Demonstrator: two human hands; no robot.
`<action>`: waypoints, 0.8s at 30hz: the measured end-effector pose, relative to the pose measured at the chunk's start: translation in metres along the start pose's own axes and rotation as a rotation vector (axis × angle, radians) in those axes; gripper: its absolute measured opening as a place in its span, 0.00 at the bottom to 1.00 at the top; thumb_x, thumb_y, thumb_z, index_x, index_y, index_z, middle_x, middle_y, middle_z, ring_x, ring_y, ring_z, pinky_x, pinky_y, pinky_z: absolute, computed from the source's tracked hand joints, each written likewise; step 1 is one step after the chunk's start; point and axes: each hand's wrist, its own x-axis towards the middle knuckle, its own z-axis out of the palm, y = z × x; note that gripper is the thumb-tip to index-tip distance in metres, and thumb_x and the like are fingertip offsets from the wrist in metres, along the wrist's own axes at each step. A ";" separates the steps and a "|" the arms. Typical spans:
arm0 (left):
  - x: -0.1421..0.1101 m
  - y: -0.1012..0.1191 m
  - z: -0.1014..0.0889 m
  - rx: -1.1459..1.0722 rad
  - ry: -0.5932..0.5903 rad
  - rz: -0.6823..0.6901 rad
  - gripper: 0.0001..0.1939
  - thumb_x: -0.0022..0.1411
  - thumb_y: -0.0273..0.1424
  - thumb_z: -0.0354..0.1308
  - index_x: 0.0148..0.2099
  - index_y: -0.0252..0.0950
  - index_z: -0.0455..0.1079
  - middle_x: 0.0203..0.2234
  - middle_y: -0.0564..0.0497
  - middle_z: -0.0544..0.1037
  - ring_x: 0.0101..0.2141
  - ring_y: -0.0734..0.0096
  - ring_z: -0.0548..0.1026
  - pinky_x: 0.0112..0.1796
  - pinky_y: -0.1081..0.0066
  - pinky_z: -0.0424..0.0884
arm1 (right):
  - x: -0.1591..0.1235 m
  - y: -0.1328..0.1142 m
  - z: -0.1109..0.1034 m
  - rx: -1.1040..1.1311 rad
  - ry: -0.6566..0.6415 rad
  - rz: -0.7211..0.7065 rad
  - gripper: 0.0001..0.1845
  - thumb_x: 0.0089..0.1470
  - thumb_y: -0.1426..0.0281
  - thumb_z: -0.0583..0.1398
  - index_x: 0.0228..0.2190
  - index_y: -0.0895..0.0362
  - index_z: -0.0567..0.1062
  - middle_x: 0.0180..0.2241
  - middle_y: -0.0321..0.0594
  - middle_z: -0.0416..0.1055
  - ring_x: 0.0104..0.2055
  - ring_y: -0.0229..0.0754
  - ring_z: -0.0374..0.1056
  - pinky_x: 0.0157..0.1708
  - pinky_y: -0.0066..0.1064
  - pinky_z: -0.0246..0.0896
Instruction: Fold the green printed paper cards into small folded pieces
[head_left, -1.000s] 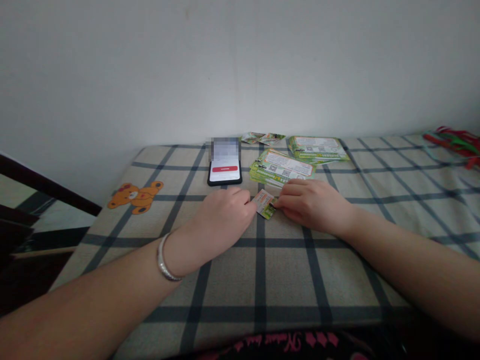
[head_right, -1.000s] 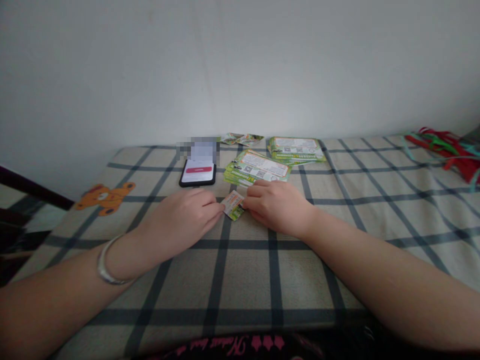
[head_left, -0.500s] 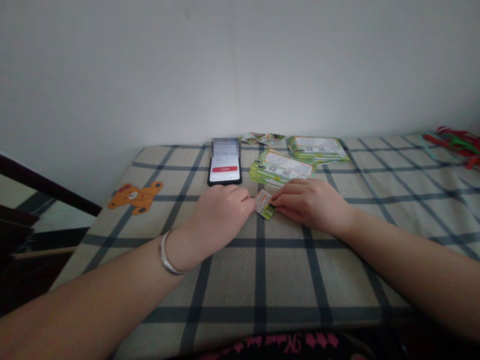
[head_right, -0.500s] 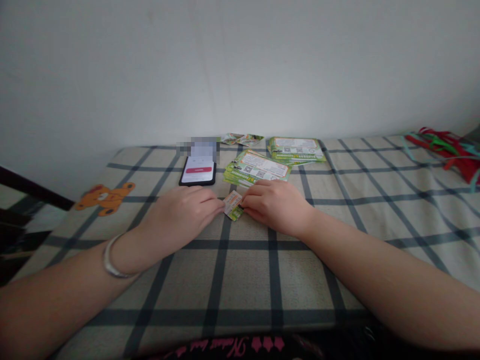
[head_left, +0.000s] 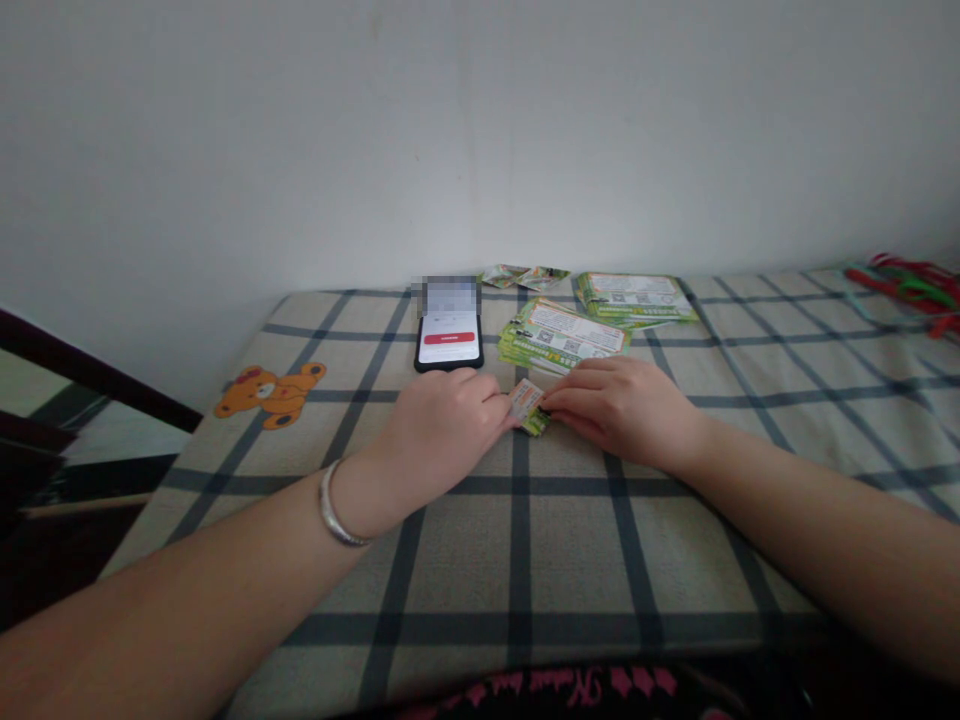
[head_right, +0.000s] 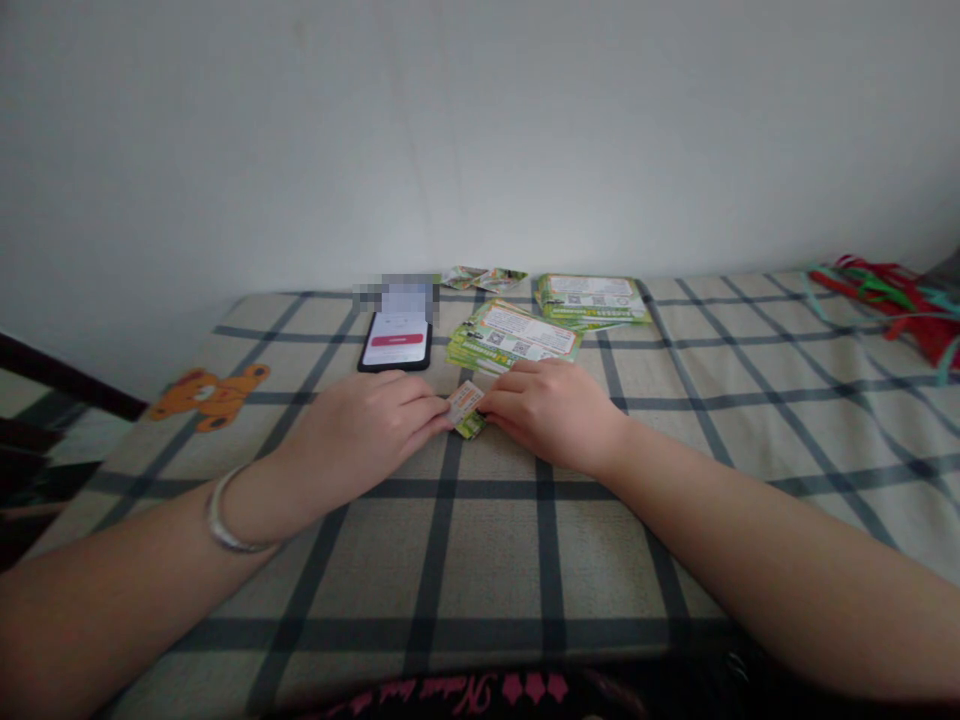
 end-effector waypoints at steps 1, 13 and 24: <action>0.000 0.000 0.000 0.002 0.002 0.006 0.14 0.67 0.35 0.53 0.34 0.33 0.75 0.28 0.48 0.76 0.33 0.64 0.74 0.29 0.67 0.66 | 0.000 0.000 0.000 -0.001 -0.005 -0.002 0.13 0.61 0.67 0.55 0.40 0.56 0.79 0.36 0.42 0.77 0.37 0.42 0.71 0.35 0.33 0.60; -0.001 -0.001 0.004 0.064 0.017 0.064 0.11 0.66 0.32 0.52 0.33 0.35 0.72 0.28 0.49 0.74 0.31 0.62 0.72 0.27 0.65 0.64 | 0.001 -0.003 0.003 -0.141 0.016 -0.107 0.13 0.62 0.64 0.54 0.38 0.56 0.77 0.33 0.40 0.74 0.35 0.42 0.66 0.31 0.34 0.52; 0.000 -0.001 0.002 -0.025 -0.016 0.014 0.14 0.67 0.35 0.50 0.37 0.34 0.73 0.31 0.47 0.76 0.35 0.60 0.73 0.32 0.64 0.68 | 0.003 -0.003 0.007 -0.135 0.059 -0.052 0.10 0.60 0.70 0.55 0.33 0.58 0.76 0.30 0.39 0.74 0.31 0.40 0.67 0.29 0.32 0.52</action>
